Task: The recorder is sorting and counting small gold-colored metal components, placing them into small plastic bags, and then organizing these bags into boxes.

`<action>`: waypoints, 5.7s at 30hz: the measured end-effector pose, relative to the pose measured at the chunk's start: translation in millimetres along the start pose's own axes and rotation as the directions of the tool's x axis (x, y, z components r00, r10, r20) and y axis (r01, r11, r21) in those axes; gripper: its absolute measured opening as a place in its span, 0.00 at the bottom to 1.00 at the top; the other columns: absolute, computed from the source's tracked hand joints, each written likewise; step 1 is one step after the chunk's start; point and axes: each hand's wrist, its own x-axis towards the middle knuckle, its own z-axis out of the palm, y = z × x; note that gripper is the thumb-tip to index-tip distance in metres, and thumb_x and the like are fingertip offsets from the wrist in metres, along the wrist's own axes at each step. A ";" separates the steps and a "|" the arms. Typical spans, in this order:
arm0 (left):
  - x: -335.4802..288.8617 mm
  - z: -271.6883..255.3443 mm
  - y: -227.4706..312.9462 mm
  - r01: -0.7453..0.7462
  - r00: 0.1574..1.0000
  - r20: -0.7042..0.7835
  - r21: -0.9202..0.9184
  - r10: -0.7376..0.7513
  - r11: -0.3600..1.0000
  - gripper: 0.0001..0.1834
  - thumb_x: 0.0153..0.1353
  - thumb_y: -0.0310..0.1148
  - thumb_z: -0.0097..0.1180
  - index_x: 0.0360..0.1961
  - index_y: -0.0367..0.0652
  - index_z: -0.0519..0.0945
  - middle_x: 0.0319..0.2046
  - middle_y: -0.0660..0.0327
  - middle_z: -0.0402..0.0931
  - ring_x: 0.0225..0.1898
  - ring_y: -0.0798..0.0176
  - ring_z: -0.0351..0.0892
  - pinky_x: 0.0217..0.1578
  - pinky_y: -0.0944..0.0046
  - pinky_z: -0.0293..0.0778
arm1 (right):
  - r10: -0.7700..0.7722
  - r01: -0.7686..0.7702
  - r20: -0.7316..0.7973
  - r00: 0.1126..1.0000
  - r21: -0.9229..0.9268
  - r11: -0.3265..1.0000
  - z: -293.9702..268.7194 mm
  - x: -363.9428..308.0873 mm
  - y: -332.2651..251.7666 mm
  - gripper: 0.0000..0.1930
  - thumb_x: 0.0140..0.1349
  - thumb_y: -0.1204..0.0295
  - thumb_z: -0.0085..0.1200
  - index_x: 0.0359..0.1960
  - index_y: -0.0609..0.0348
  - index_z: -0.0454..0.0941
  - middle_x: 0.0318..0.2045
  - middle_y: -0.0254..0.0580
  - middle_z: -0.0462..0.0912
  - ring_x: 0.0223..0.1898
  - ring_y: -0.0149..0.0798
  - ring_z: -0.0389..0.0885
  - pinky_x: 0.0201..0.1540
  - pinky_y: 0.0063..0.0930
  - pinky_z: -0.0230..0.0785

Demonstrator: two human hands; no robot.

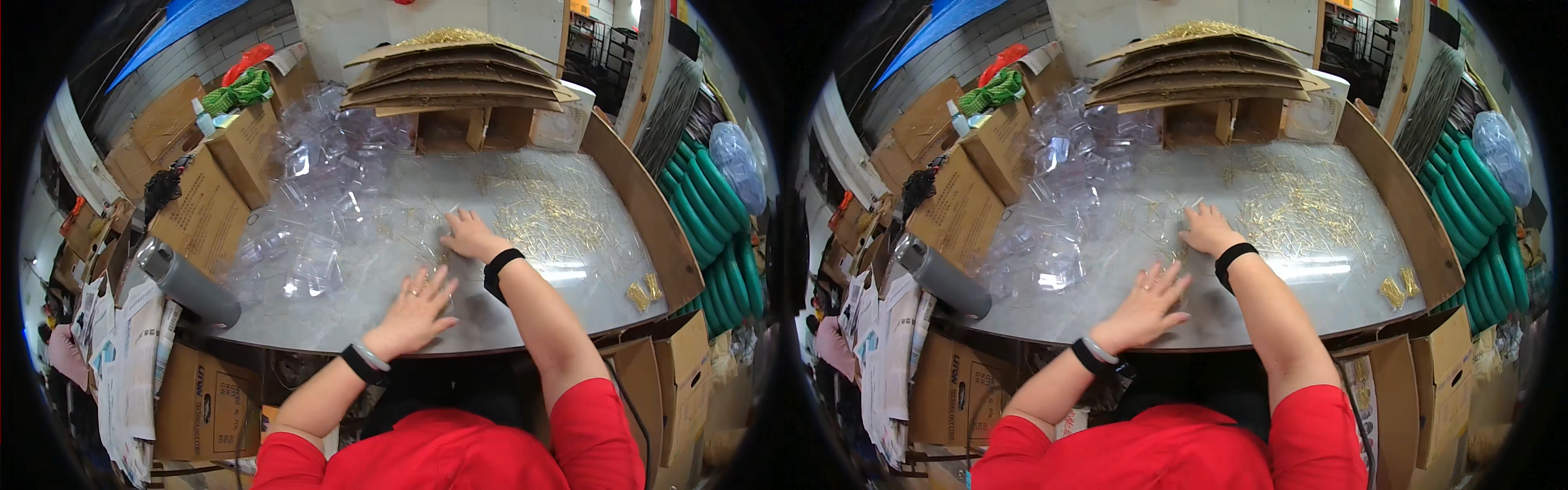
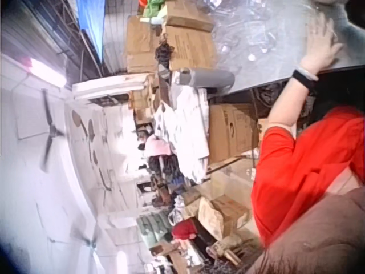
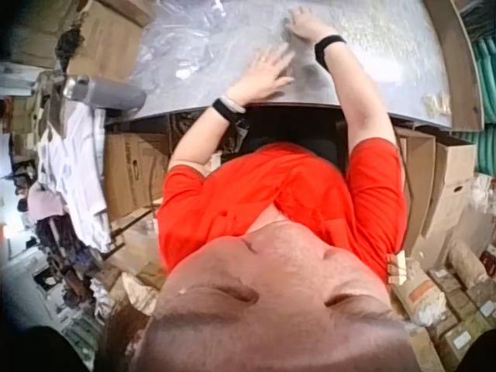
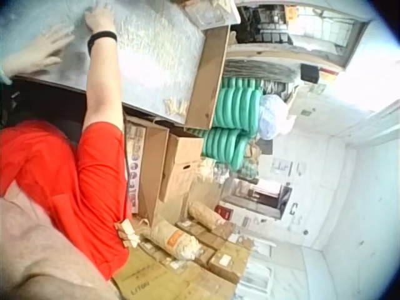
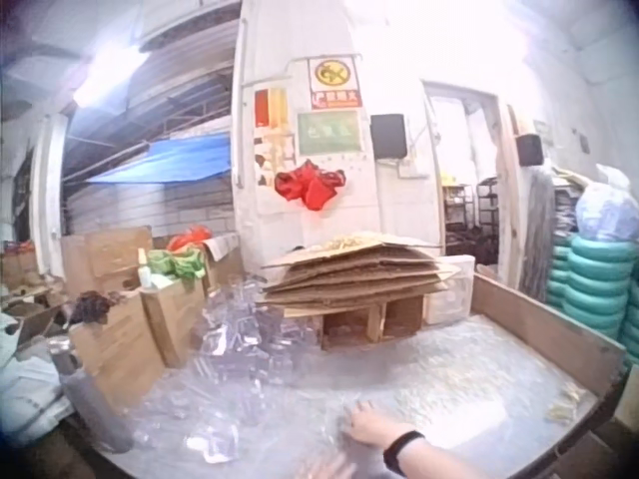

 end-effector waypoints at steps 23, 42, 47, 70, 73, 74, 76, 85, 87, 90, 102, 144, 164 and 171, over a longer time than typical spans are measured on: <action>-55.4 19.8 -9.4 0.271 0.959 -0.142 0.193 -0.247 0.943 0.37 0.63 0.41 0.61 0.72 0.45 0.64 0.73 0.42 0.53 0.74 0.29 0.46 0.69 0.27 0.46 | -0.267 0.274 0.070 0.961 -0.135 0.952 25.3 -178.8 -8.4 0.39 0.71 0.41 0.45 0.73 0.57 0.59 0.75 0.62 0.53 0.75 0.72 0.47 0.74 0.66 0.43; -92.3 23.8 25.0 0.172 0.865 -0.457 -0.124 -0.210 0.977 0.33 0.57 0.32 0.68 0.64 0.38 0.72 0.67 0.45 0.62 0.68 0.35 0.58 0.67 0.42 0.57 | -0.197 0.173 -0.414 0.889 -0.096 0.980 76.0 -151.8 -51.1 0.23 0.68 0.60 0.53 0.62 0.57 0.72 0.65 0.53 0.70 0.68 0.64 0.63 0.70 0.61 0.52; -102.7 30.1 16.6 0.107 0.849 -0.514 -0.058 -0.122 0.993 0.20 0.52 0.27 0.70 0.47 0.39 0.82 0.47 0.51 0.76 0.48 0.44 0.74 0.51 0.50 0.70 | -0.285 0.341 -0.405 0.869 0.071 0.937 62.2 -163.5 -30.5 0.19 0.66 0.65 0.56 0.56 0.58 0.76 0.58 0.50 0.74 0.65 0.57 0.68 0.68 0.52 0.58; -66.5 27.0 32.6 0.181 0.883 -0.419 -0.115 -0.213 0.977 0.14 0.57 0.27 0.66 0.45 0.38 0.83 0.45 0.54 0.78 0.48 0.47 0.75 0.51 0.53 0.72 | -0.442 0.530 -0.429 0.788 0.105 0.842 48.6 -177.9 -34.9 0.16 0.60 0.70 0.61 0.50 0.55 0.79 0.56 0.44 0.78 0.63 0.56 0.70 0.67 0.51 0.62; -64.5 26.0 32.2 0.135 0.917 -0.357 -0.145 -0.180 0.980 0.20 0.59 0.29 0.66 0.52 0.36 0.80 0.51 0.50 0.77 0.54 0.44 0.74 0.56 0.51 0.70 | -0.468 0.568 -0.411 0.782 0.165 0.806 54.6 -179.0 -31.3 0.15 0.58 0.74 0.59 0.49 0.56 0.80 0.55 0.43 0.78 0.62 0.55 0.72 0.67 0.49 0.63; -64.1 26.9 30.1 0.121 0.930 -0.327 -0.163 -0.169 0.979 0.22 0.59 0.30 0.66 0.55 0.35 0.79 0.54 0.49 0.76 0.56 0.43 0.74 0.58 0.51 0.69 | -0.454 0.553 -0.402 0.795 0.170 0.816 60.4 -175.7 -28.8 0.15 0.58 0.74 0.59 0.49 0.56 0.80 0.55 0.43 0.78 0.62 0.55 0.72 0.67 0.49 0.63; -57.2 25.5 24.4 0.121 0.942 -0.285 -0.206 -0.177 0.971 0.25 0.59 0.31 0.66 0.57 0.34 0.77 0.56 0.47 0.75 0.58 0.41 0.73 0.60 0.50 0.68 | -0.506 0.611 -0.392 0.768 0.214 0.762 67.9 -167.8 -22.8 0.15 0.56 0.78 0.58 0.47 0.57 0.80 0.54 0.45 0.79 0.61 0.55 0.74 0.66 0.46 0.66; -41.0 23.5 7.4 0.140 0.969 -0.164 -0.240 -0.182 0.961 0.40 0.61 0.36 0.66 0.69 0.29 0.62 0.68 0.39 0.61 0.70 0.37 0.59 0.69 0.47 0.59 | 0.016 0.033 -0.500 0.866 0.088 0.996 31.3 -222.6 -20.8 0.32 0.53 0.58 0.70 0.56 0.63 0.74 0.54 0.50 0.76 0.56 0.55 0.71 0.61 0.49 0.60; -35.9 26.3 7.1 0.142 0.972 -0.151 -0.228 -0.179 0.963 0.42 0.61 0.38 0.66 0.70 0.29 0.60 0.69 0.39 0.59 0.72 0.37 0.56 0.71 0.45 0.56 | 0.058 -0.042 -0.478 0.876 0.045 0.998 31.8 -232.3 -27.0 0.34 0.53 0.56 0.70 0.58 0.61 0.74 0.55 0.46 0.76 0.56 0.52 0.71 0.61 0.50 0.58; -24.0 22.2 8.7 0.112 0.988 -0.080 -0.190 -0.129 0.975 0.45 0.61 0.41 0.65 0.72 0.30 0.57 0.71 0.40 0.57 0.74 0.37 0.52 0.73 0.40 0.49 | -0.043 0.060 -0.418 0.907 0.028 0.998 33.5 -229.9 -32.6 0.29 0.55 0.60 0.68 0.57 0.56 0.76 0.55 0.40 0.77 0.56 0.49 0.72 0.60 0.47 0.59; -16.7 27.6 15.4 0.013 0.989 -0.138 -0.220 -0.044 0.975 0.32 0.61 0.40 0.64 0.64 0.38 0.71 0.63 0.53 0.69 0.70 0.42 0.61 0.71 0.41 0.54 | -0.041 0.204 -0.376 0.926 0.406 0.891 36.1 -180.8 -29.4 0.15 0.59 0.82 0.56 0.49 0.61 0.81 0.49 0.48 0.83 0.49 0.53 0.80 0.53 0.43 0.74; -13.3 47.7 40.8 0.015 0.981 -0.186 -0.205 -0.054 0.979 0.22 0.68 0.31 0.55 0.61 0.37 0.72 0.63 0.48 0.69 0.70 0.42 0.62 0.70 0.39 0.55 | -0.199 0.271 -0.344 0.918 0.177 0.946 29.4 -194.2 -29.3 0.38 0.46 0.68 0.73 0.62 0.59 0.72 0.60 0.49 0.75 0.61 0.53 0.71 0.62 0.46 0.66; -16.1 46.4 19.8 0.170 0.935 -0.145 -0.622 -0.325 0.764 0.23 0.78 0.27 0.36 0.72 0.35 0.62 0.67 0.47 0.66 0.68 0.52 0.67 0.69 0.55 0.61 | -0.087 0.198 -0.477 0.875 0.187 0.962 78.3 -206.9 -46.1 0.39 0.60 0.50 0.61 0.63 0.73 0.69 0.66 0.60 0.69 0.72 0.57 0.60 0.77 0.49 0.46; -15.4 43.8 17.8 0.147 0.864 -0.129 -0.859 -0.487 0.490 0.23 0.80 0.34 0.36 0.70 0.33 0.61 0.66 0.46 0.66 0.68 0.52 0.66 0.70 0.53 0.59 | -0.077 0.145 -0.540 0.838 0.084 0.986 101.7 -181.5 -62.3 0.30 0.58 0.58 0.60 0.58 0.68 0.75 0.63 0.53 0.73 0.70 0.51 0.64 0.75 0.45 0.49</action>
